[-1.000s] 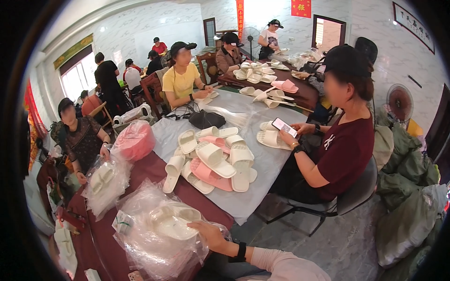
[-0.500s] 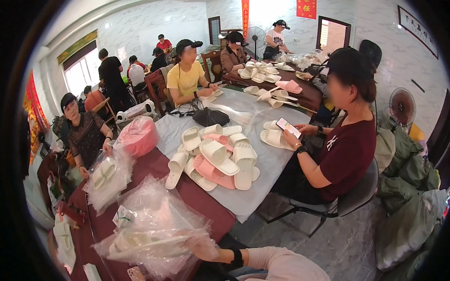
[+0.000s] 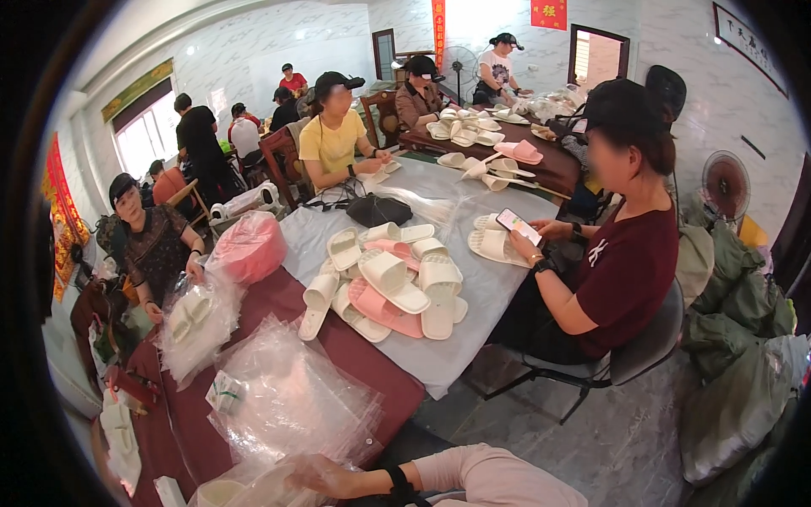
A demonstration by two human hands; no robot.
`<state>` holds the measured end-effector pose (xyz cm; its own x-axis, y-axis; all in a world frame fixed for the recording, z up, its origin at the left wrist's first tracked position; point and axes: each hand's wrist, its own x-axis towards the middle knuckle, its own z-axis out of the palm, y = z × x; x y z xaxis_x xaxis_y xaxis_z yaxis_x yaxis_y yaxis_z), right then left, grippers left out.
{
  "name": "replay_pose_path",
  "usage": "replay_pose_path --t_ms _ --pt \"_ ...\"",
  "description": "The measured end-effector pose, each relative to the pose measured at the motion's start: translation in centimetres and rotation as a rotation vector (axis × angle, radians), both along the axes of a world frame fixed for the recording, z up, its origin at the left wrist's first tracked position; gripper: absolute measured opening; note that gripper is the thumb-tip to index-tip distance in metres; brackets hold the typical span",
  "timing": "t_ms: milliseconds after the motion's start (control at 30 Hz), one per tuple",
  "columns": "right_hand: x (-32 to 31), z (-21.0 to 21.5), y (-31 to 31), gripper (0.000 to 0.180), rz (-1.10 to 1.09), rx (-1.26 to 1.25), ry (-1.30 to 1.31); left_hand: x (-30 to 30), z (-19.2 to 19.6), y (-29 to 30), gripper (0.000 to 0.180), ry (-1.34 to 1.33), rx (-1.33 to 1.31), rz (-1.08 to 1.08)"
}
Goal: Packaging white slippers into clear plastic bags.
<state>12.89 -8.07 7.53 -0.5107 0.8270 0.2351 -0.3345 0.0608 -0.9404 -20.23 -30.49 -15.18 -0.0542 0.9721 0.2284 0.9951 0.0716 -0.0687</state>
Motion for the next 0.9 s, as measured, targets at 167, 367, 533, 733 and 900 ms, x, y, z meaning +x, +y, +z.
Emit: replay_pose_path --t_ms 167,367,533,733,900 --pt "-1.9 -3.9 0.0 0.033 -0.057 0.034 0.076 7.3 10.7 3.6 0.046 -0.474 -0.229 0.366" --pt "-5.6 -2.7 -0.4 0.044 0.11 0.336 -0.217 7.6 11.0 4.4 0.045 -0.488 -0.259 0.352" --pt "-11.2 -3.6 -2.0 0.049 0.11 0.154 0.141 7.7 11.5 5.0 0.045 -0.49 -0.281 0.333" --pt "-8.4 -5.9 -0.9 0.024 0.16 1.131 -0.132 7.4 12.2 4.6 0.044 -0.499 -0.3 0.351" --pt "-12.8 -10.8 -0.8 0.022 0.305 0.994 -0.191 7.5 12.5 5.4 0.043 -0.513 -0.326 0.32"
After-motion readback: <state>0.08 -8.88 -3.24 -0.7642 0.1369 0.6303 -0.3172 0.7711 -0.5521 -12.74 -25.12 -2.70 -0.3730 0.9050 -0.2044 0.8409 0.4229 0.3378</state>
